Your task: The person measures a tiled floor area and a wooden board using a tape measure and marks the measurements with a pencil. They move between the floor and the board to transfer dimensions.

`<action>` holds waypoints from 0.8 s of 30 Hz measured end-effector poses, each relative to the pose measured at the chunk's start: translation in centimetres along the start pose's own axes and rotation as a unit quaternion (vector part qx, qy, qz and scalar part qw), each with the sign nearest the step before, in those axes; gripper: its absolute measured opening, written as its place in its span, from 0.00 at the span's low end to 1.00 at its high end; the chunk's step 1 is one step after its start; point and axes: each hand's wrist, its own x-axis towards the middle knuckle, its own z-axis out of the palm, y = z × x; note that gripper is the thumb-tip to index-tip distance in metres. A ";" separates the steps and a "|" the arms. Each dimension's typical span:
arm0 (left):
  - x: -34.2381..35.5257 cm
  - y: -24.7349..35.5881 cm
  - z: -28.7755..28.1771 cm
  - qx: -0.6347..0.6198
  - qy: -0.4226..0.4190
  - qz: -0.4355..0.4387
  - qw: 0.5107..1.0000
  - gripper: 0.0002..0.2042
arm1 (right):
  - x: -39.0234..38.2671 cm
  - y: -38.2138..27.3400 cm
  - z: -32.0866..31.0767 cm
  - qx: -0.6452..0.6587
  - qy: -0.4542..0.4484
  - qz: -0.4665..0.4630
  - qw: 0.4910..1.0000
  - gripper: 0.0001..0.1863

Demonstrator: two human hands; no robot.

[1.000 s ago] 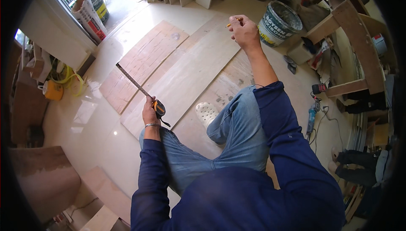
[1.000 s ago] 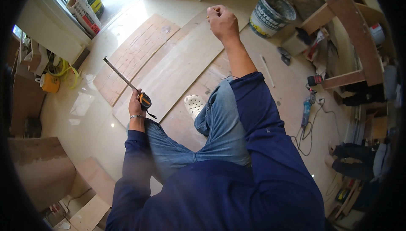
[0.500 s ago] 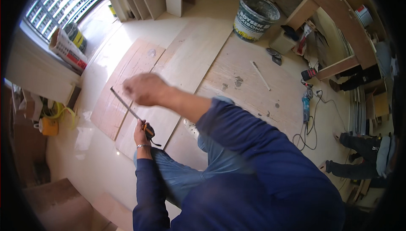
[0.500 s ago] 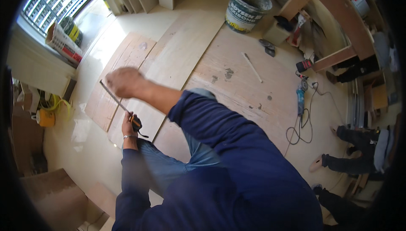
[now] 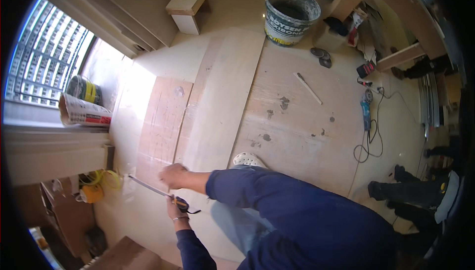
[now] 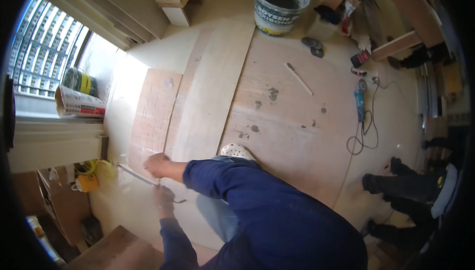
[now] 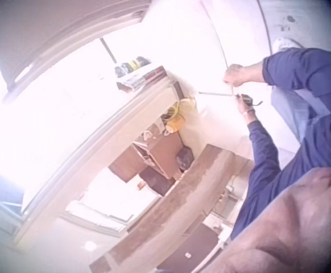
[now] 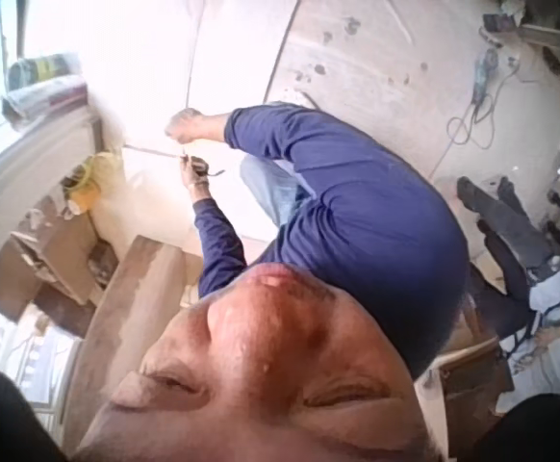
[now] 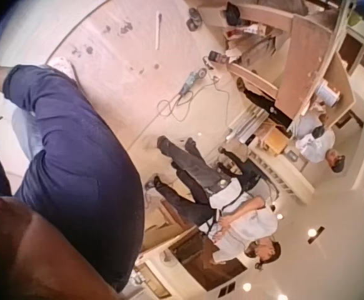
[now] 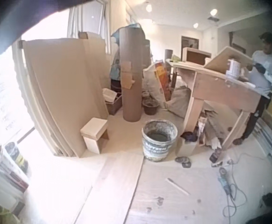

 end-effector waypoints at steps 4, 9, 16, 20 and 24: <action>-4.6 -1.4 4.6 0.163 0.095 -0.059 0.980 0.18 | -6.7 6.5 -1.7 0.017 0.038 0.184 0.982 0.13; -18.8 -3.1 12.5 0.644 -0.039 0.008 0.764 0.18 | -24.0 11.8 -4.7 0.099 0.279 0.360 0.884 0.08; -38.5 3.9 17.5 0.570 0.018 -0.127 0.812 0.22 | -56.4 4.3 -13.7 -0.131 0.233 0.602 0.752 0.12; -42.7 3.7 19.8 0.517 0.010 -0.140 0.844 0.22 | -66.3 1.5 -12.9 -0.098 0.221 0.694 0.678 0.14; -46.0 -0.5 17.8 0.532 0.039 -0.198 0.822 0.21 | -63.6 3.5 -9.1 0.017 0.209 0.698 0.685 0.16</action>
